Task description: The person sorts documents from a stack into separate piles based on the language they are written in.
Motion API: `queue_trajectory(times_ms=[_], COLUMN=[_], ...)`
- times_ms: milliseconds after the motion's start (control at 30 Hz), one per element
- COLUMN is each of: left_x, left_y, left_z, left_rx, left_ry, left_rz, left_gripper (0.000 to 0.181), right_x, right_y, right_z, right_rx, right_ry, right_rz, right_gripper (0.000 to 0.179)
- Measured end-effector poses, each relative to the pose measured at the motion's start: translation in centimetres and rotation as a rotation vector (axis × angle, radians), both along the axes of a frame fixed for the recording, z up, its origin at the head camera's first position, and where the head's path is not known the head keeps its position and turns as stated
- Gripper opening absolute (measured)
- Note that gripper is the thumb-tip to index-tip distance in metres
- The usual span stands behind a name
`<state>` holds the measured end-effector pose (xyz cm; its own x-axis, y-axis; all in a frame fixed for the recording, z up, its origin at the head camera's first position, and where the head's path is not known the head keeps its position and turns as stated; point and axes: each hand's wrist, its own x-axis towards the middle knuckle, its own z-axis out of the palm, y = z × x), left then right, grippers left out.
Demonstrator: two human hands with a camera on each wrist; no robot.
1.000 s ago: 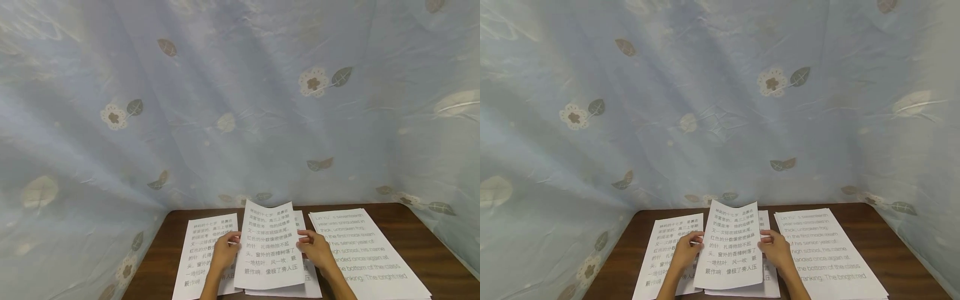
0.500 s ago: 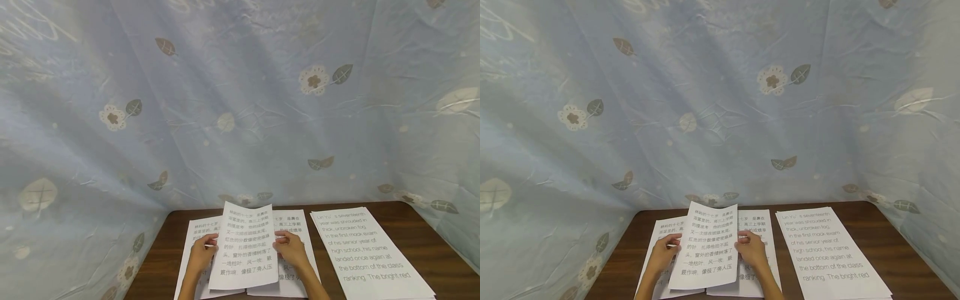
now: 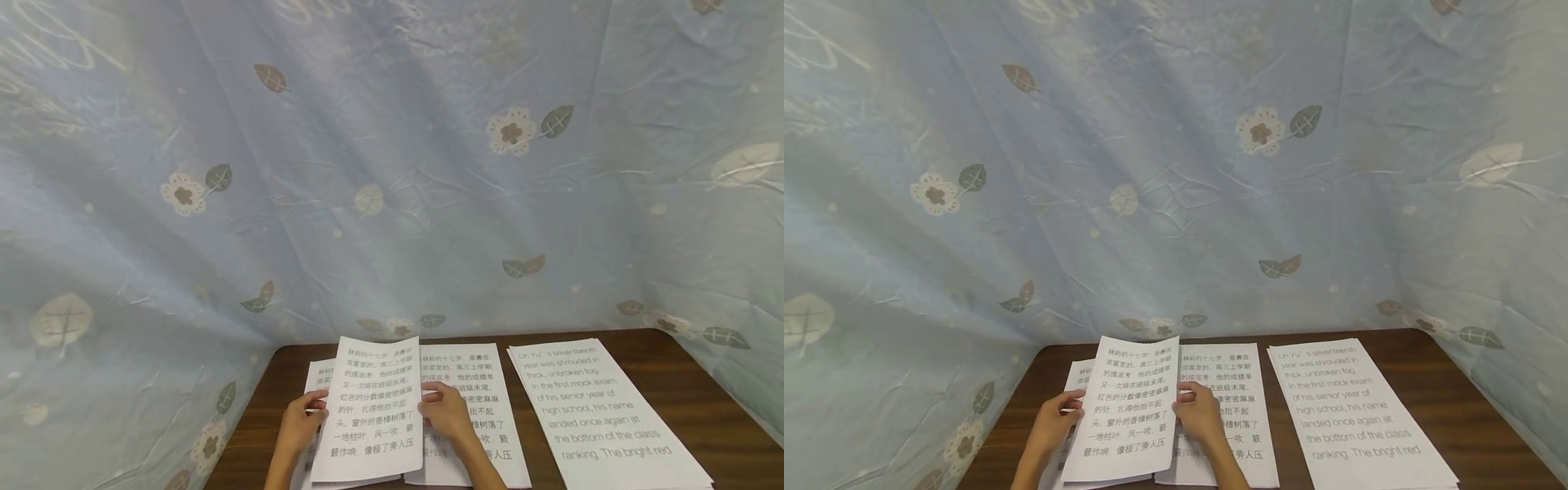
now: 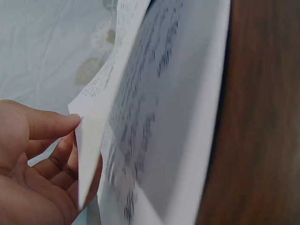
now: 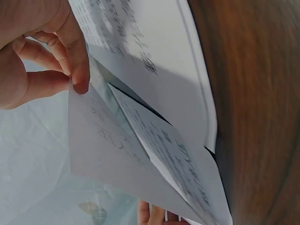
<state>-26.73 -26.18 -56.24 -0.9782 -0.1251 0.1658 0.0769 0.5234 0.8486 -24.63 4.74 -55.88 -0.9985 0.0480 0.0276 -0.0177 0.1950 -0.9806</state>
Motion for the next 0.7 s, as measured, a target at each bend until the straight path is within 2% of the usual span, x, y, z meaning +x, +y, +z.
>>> queue_trajectory(times_ms=[167, 300, 500, 700], left_x=[0.2, 0.4, 0.8, 1.0], left_y=[-1.6, -2.6, -4.1, -5.1], left_z=[-0.4, -0.7, -0.1, 0.1], left_rx=[-0.003, 0.012, 0.029, 0.007], left_ry=[-0.002, -0.033, -0.083, -0.132], left_rz=[0.008, -0.001, -0.003, 0.008], left_gripper=[0.036, 0.036, 0.037, 0.038], right_x=[-0.1, -0.1, 0.1, 0.1], right_y=[-1.5, -2.5, -4.4, -5.9], right_z=[-0.2, -0.3, -0.3, -0.5], right_rx=[-0.018, -0.025, -0.037, -0.032], right_ry=[-0.017, -0.023, 0.005, -0.001], right_rz=[0.044, 0.053, 0.073, 0.089], right_gripper=[0.05, 0.049, 0.045, 0.045])
